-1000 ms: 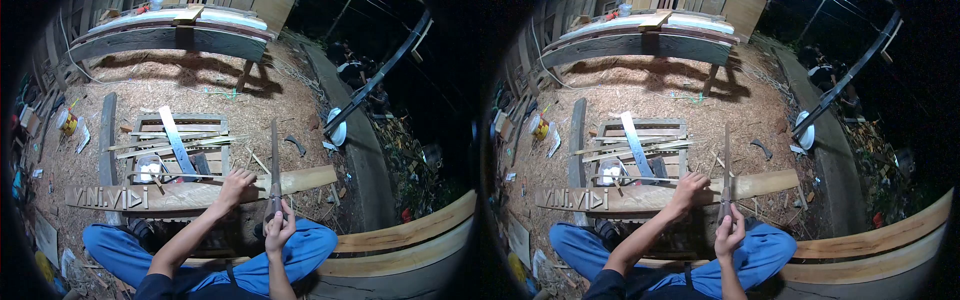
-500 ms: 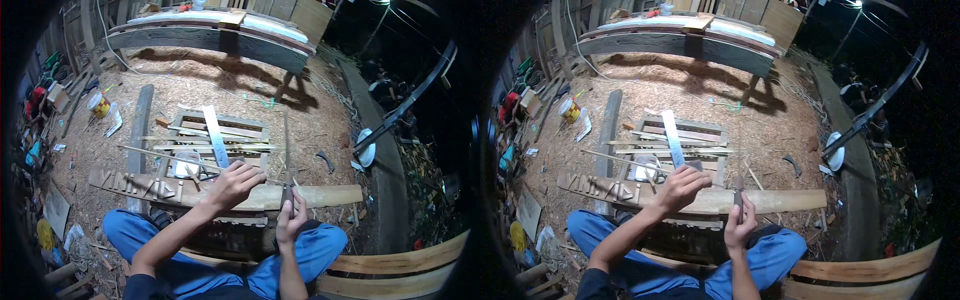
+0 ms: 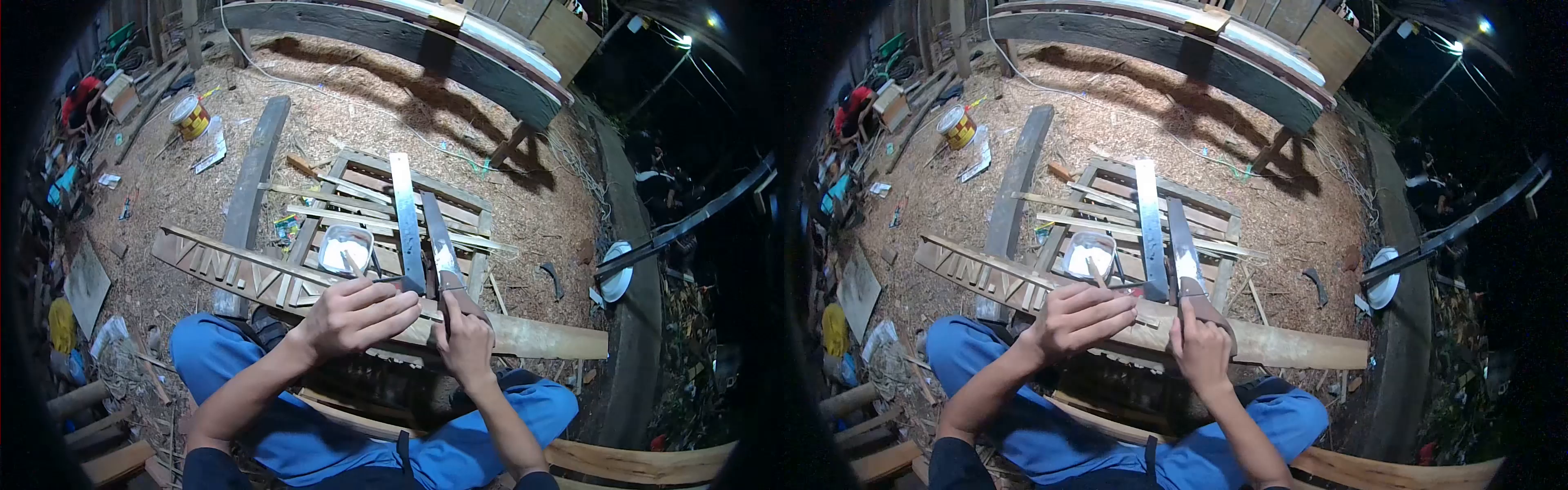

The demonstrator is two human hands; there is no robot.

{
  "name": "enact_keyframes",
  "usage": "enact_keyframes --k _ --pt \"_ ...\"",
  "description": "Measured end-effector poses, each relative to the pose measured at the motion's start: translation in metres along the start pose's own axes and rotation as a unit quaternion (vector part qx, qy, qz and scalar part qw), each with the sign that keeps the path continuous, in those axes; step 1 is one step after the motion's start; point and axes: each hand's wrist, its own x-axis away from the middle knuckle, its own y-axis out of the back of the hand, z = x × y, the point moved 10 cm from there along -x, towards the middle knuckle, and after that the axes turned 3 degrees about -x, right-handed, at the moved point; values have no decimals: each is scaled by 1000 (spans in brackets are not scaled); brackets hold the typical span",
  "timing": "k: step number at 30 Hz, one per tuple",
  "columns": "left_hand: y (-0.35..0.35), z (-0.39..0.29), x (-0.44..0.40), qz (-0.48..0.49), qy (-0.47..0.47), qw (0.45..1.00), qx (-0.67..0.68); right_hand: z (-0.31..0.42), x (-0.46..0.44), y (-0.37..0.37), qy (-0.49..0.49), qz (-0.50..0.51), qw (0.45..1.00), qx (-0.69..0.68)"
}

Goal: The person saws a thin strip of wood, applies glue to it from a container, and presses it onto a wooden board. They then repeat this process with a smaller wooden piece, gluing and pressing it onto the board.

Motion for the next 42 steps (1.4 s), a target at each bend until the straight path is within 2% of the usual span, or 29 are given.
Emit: enact_keyframes --k 1,3,5,7,8,10,12,15,16,19,23,27,30,36,38,42 --pt "2 2 2 -2 3 1000 -3 2 -3 5 5 2 1000 1" --pt "0 6 6 16 26 1000 -1 16 -8 29 73 -52 995 36" --pt "2 6 7 18 36 999 1 28 -24 64 65 -36 997 25" --pt "1 5 6 22 42 999 7 45 -30 85 169 9 958 -232" --pt "-1 4 6 33 42 998 15 50 -31 86 184 55 928 -319" --pt "-2 2 6 46 42 998 22 51 -28 78 177 65 913 -362" --pt "-11 -1 6 99 46 993 43 53 -23 65 167 80 885 -426" --pt "-24 -6 6 149 63 985 53 45 -15 51 155 123 882 -427" --pt "-26 -8 4 149 63 985 57 45 -14 54 178 101 881 -426" --pt "-29 -9 0 154 74 983 66 43 -11 60 155 76 865 -471" --pt "-26 -9 -7 155 87 979 104 45 -8 70 136 109 830 -530" --pt "-18 -10 -16 114 69 981 139 43 -4 70 147 109 832 -524" --pt "-18 -11 -18 153 78 977 130 45 -3 74 131 97 812 -560" --pt "-16 -10 -16 154 96 975 128 46 0 62 71 117 773 -619" --pt "-13 -8 -19 144 96 976 134 50 -4 72 101 60 787 -606" --pt "-9 -6 -19 135 105 973 157 51 -1 61 53 114 754 -644"
